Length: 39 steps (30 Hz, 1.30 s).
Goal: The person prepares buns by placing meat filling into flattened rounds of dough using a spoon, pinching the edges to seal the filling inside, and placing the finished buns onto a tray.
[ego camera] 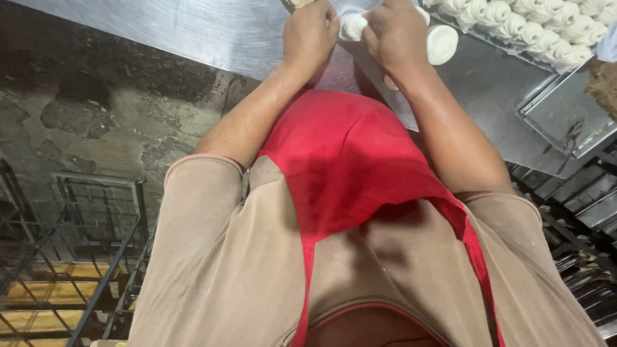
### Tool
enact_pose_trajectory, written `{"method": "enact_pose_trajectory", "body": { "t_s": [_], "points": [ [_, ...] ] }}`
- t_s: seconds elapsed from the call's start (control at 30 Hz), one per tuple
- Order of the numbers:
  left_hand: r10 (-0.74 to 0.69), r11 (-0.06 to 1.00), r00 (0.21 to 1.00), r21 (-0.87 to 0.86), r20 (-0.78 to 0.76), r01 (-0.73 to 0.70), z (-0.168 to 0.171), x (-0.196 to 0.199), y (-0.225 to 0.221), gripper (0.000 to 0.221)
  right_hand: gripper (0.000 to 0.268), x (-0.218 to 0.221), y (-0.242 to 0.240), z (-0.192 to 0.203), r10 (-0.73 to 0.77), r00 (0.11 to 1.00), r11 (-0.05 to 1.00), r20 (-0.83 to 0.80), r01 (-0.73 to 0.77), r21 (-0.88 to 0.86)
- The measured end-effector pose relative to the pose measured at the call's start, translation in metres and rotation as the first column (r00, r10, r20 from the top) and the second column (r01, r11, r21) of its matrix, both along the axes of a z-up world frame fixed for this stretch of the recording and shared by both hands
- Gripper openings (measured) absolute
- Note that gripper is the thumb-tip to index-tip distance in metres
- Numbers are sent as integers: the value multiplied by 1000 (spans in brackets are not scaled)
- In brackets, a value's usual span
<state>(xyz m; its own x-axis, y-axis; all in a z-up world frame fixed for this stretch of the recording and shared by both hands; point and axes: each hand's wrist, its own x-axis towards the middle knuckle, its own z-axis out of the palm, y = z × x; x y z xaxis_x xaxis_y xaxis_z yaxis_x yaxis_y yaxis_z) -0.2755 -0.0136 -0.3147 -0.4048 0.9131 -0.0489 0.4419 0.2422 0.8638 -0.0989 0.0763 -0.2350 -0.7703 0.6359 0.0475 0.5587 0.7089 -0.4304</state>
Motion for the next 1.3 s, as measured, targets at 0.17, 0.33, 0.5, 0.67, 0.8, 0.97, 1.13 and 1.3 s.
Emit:
{"method": "enact_pose_trajectory", "body": {
  "t_s": [0.17, 0.33, 0.5, 0.67, 0.8, 0.97, 1.13, 1.3],
  "points": [
    [27, 999, 994, 25, 109, -30, -1, -5, -7, 20, 18, 0, 0, -5, -30, 999, 1000, 22, 30, -6],
    [-70, 979, 780, 193, 622, -66, 17, 4, 3, 40, 18, 15, -15, 38, -335, 938, 881, -86, 280, -382],
    [-56, 996, 573, 8, 818, 86, 52, 41, 14, 45, 16, 17, -26, 73, -439, 876, 828, -197, 310, -467],
    [-158, 949, 925, 313, 346, 44, 71, 67, 15, 47, 33, 33, -44, 103, -170, 920, 983, -352, 132, -130],
    [-143, 975, 883, 219, 447, 47, 86, 96, 11, 50, 27, 65, -45, 108, -36, 974, 997, -223, 50, 59],
    [-177, 984, 720, 147, 672, 104, 118, 135, -8, 46, 24, 120, -49, 113, -163, 902, 986, -400, 140, -85],
    [-229, 914, 906, 399, 355, 75, 124, 196, 0, 44, 29, 161, -58, 114, -139, 914, 987, -381, 158, 17],
    [-101, 981, 875, 194, 474, 9, 130, 239, -2, 46, 29, 204, -54, 124, -37, 913, 995, -407, 70, 67]
  ]
}}
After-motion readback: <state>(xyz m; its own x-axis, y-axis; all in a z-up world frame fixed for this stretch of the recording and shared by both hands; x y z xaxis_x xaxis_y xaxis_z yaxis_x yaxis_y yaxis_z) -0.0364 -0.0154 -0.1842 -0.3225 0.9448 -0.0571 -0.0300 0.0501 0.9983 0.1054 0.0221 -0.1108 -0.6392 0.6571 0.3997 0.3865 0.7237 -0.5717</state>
